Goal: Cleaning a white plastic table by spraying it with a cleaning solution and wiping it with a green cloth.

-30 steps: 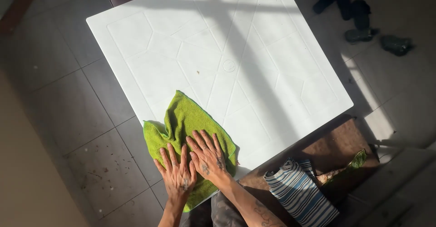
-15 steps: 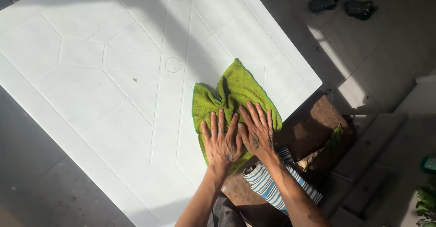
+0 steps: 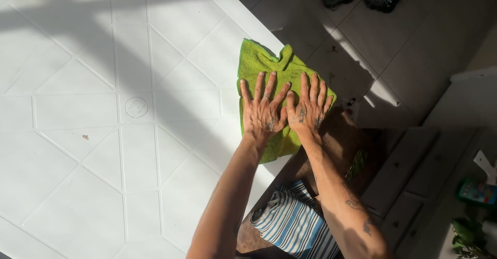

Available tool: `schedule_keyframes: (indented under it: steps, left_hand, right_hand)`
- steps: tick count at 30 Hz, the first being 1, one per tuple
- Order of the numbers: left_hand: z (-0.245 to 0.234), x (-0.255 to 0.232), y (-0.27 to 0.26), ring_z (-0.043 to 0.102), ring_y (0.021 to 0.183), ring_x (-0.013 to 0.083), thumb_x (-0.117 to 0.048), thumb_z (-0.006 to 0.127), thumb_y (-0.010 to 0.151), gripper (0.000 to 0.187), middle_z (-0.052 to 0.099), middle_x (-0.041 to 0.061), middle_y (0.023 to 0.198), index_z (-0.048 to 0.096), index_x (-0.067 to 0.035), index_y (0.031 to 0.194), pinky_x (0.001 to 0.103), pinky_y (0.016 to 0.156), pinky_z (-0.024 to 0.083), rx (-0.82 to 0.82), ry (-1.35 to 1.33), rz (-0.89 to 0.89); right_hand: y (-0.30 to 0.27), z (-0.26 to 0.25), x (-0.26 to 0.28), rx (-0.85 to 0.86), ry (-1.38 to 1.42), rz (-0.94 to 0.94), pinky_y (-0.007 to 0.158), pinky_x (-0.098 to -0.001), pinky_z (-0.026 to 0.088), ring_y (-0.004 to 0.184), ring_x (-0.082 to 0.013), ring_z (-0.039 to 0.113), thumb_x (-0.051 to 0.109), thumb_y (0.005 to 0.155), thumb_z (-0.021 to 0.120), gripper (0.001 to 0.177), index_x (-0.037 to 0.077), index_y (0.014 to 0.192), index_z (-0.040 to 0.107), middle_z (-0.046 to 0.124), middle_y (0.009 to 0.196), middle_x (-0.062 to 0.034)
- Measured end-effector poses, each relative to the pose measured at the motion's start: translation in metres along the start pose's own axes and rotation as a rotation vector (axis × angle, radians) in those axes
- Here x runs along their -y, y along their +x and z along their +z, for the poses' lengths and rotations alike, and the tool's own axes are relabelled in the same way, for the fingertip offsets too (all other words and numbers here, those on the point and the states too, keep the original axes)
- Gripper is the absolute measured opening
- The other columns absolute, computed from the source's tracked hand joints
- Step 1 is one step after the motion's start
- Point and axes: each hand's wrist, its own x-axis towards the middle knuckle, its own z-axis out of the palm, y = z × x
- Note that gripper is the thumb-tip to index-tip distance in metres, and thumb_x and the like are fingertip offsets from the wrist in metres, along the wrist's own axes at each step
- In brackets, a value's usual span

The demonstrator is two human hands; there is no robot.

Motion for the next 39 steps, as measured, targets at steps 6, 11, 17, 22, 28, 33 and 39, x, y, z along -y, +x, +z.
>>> schedule_keyframes:
  steps: [6,11,17,22,28,33,39]
  left_hand:
    - [-0.002,0.013,0.022,0.002,0.147,0.0241,-0.056,0.023,0.089,0.065,0.005,-0.004,0.160,0.016,-0.037,0.150,0.065,0.112,-0.002,0.014,0.016,0.028]
    - [-0.019,0.052,0.000,0.002,0.147,0.0242,-0.056,0.028,0.089,0.068,0.005,-0.002,0.160,0.015,-0.033,0.152,0.063,0.114,-0.001,-0.021,-0.004,-0.153]
    - [-0.042,0.172,-0.101,0.013,0.147,0.0243,-0.056,0.033,0.088,0.067,0.017,-0.001,0.159,0.023,-0.032,0.150,0.059,0.115,0.006,-0.135,-0.019,-0.419]
    - [-0.067,0.269,-0.216,0.013,0.146,0.0250,-0.057,0.029,0.086,0.070,0.020,0.000,0.158,0.024,-0.030,0.151,0.055,0.115,-0.001,-0.133,-0.057,-0.638]
    - [-0.069,0.326,-0.358,0.017,0.145,0.0234,-0.041,0.034,0.092,0.060,0.023,0.003,0.157,0.031,-0.023,0.149,0.048,0.117,0.008,-0.232,-0.001,-0.891]
    - [-0.041,0.320,-0.438,0.018,0.145,0.0277,-0.026,0.032,0.093,0.060,0.022,0.014,0.157,0.025,-0.010,0.151,0.040,0.117,0.011,-0.354,-0.043,-0.982]
    - [-0.028,0.261,-0.470,0.022,0.142,0.0288,-0.017,0.040,0.090,0.065,0.016,0.015,0.157,0.020,-0.013,0.152,0.038,0.113,0.023,-0.356,-0.229,-1.034]
  right_hand:
    - [0.030,0.013,-0.003,-0.032,-0.001,-0.070,0.114,-0.0560,0.004,0.145,-0.0279,0.007,0.040,0.096,0.027,0.059,0.025,0.153,0.018,0.010,0.159,-0.0041]
    - [0.035,0.018,0.044,0.030,-0.014,-0.229,0.113,-0.0577,-0.001,0.146,-0.0290,-0.001,0.043,0.098,0.023,0.059,0.024,0.154,0.016,0.006,0.160,-0.0055]
    - [-0.039,0.038,0.196,0.095,0.016,-0.440,0.114,-0.0558,-0.003,0.146,-0.0271,-0.001,0.047,0.101,0.015,0.056,0.026,0.153,0.017,0.007,0.160,-0.0035]
    - [-0.131,0.061,0.323,0.130,-0.030,-0.625,0.115,-0.0538,-0.001,0.147,-0.0274,0.004,0.046,0.100,0.017,0.055,0.026,0.152,0.022,0.013,0.160,-0.0046]
    - [-0.253,0.102,0.431,0.187,0.065,-0.853,0.116,-0.0511,0.003,0.146,-0.0238,0.008,0.043,0.100,0.018,0.053,0.028,0.150,0.027,0.015,0.159,0.0024]
    - [-0.311,0.149,0.451,0.195,-0.085,-1.254,0.119,-0.0473,0.005,0.147,-0.0239,0.004,0.037,0.080,0.068,0.086,0.028,0.151,0.019,0.008,0.160,0.0014]
    - [-0.357,0.110,0.404,0.291,-0.107,-1.304,0.117,-0.0463,0.005,0.146,-0.0201,0.007,0.020,0.083,0.053,0.083,0.038,0.152,0.010,0.008,0.159,0.0061]
